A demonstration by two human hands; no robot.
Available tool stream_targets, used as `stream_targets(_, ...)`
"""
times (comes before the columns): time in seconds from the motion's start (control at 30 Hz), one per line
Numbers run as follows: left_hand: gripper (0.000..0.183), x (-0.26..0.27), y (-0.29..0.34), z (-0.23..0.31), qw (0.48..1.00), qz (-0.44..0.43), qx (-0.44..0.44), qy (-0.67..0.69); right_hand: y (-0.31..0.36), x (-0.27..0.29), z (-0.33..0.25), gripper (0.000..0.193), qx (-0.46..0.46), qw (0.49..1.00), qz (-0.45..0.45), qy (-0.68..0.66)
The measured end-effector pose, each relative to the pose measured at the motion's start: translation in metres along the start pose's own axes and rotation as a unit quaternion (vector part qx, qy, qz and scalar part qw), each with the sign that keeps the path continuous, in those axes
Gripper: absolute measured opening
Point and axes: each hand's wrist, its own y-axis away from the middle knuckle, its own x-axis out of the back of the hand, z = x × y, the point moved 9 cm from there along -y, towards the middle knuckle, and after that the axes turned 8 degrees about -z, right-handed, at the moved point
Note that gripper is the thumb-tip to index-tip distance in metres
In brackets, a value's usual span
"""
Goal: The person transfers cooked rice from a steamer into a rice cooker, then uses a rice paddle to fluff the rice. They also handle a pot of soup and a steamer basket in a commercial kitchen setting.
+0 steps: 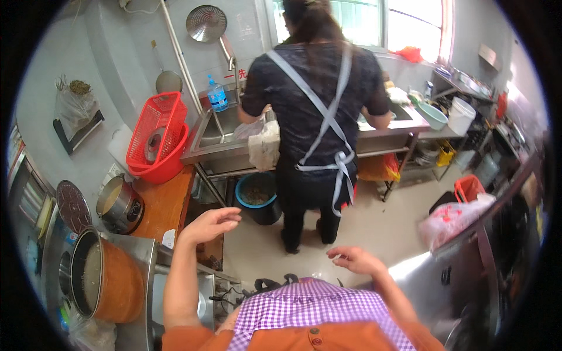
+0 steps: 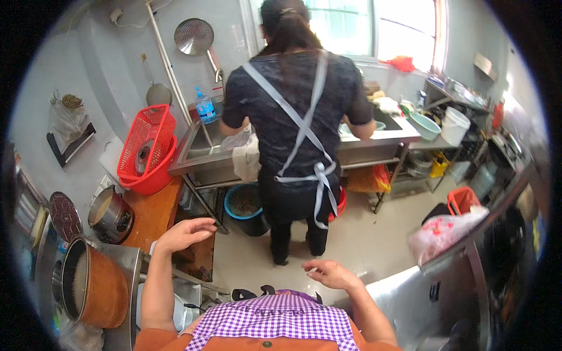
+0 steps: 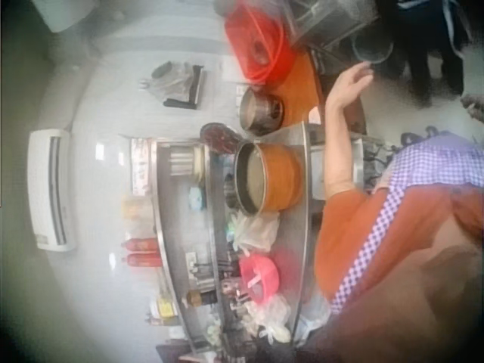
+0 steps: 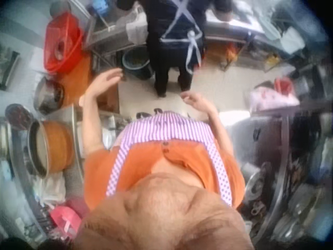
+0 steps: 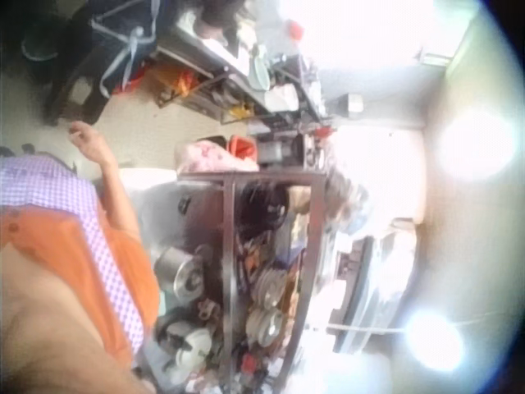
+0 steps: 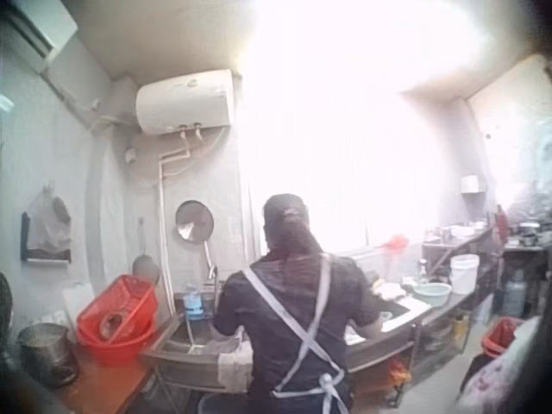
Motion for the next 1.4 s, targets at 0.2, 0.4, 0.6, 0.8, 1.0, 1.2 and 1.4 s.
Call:
stream_targets(0.2, 0.050, 0.048, -0.122, -0.011, 0.999, -0.034, 0.021, 0.011, -0.163, 0.044, -0.015, 0.032, 0.127, 0.987, -0.095, -0.030)
stream_targets(0.4, 0.050, 0.109, -0.159, -0.026, 0.996, -0.086, 0.028, 0.003, -0.348, 0.079, -0.089, 0.036, 0.225, 0.964, -0.029, -0.140)
stream_targets(0.6, 0.050, 0.232, -0.187, -0.080, 1.000, -0.021, -0.016, -0.002, -0.571, 0.189, -0.106, 0.037, 0.209, 0.855, 0.151, -0.451)
stream_targets(0.8, 0.046, 0.336, -0.200, -0.157, 0.997, 0.016, 0.029, 0.076, -0.692, 0.352, -0.018, 0.030, 0.157, 0.788, 0.370, -0.467)
stream_targets(1.0, 0.040, 0.384, -0.248, -0.181, 0.988, 0.040, 0.049, 0.140, -0.714, 0.490, 0.131, 0.032, 0.064, 0.649, 0.533, -0.539)
stream_targets(1.2, 0.038, 0.383, -0.373, -0.125, 0.987, 0.012, 0.025, 0.156, -0.780, 0.565, 0.145, 0.015, 0.139, 0.650, 0.382, -0.642)
stream_targets(1.4, 0.043, 0.348, -0.641, -0.053, 0.915, -0.014, -0.116, 0.386, -0.763, 0.574, 0.125, 0.044, 0.077, 0.741, 0.363, -0.560)
